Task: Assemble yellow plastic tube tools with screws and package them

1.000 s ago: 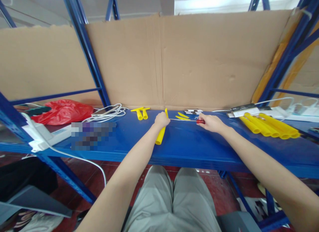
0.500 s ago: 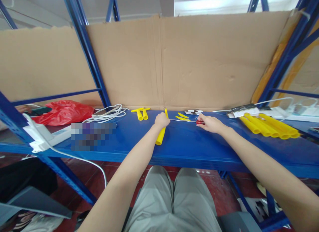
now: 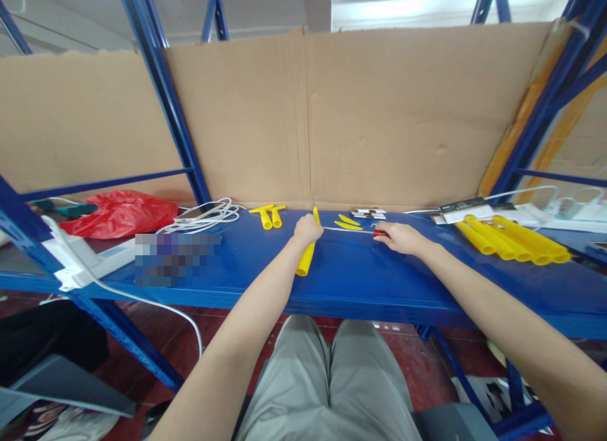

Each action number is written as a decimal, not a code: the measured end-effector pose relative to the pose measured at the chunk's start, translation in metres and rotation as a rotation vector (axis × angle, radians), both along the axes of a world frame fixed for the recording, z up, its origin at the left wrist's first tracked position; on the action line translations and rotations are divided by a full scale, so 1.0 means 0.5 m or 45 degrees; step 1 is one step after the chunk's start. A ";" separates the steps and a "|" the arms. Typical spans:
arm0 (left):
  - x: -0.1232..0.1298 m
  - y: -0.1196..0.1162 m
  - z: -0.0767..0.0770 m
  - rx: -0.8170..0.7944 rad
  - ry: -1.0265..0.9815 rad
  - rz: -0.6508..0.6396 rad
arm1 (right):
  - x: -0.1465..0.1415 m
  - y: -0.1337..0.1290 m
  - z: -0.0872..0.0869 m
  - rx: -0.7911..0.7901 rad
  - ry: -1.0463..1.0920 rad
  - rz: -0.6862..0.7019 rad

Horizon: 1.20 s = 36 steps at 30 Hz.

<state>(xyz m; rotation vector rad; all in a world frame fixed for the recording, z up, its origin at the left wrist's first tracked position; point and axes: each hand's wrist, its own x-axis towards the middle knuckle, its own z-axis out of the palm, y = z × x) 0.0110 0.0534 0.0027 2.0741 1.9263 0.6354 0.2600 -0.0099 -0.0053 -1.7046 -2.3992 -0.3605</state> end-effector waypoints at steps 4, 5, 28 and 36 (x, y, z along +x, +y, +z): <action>0.000 -0.002 0.001 0.002 -0.004 -0.004 | -0.001 -0.001 0.002 -0.042 0.025 0.012; -0.001 -0.002 0.001 0.001 -0.007 -0.005 | -0.001 0.000 0.001 -0.049 0.032 0.018; 0.000 -0.021 0.018 -0.255 -0.821 -0.035 | 0.111 0.012 0.029 -0.346 0.339 0.083; -0.005 -0.039 0.033 -0.222 -0.998 -0.068 | 0.139 0.014 0.020 -0.453 0.392 -0.113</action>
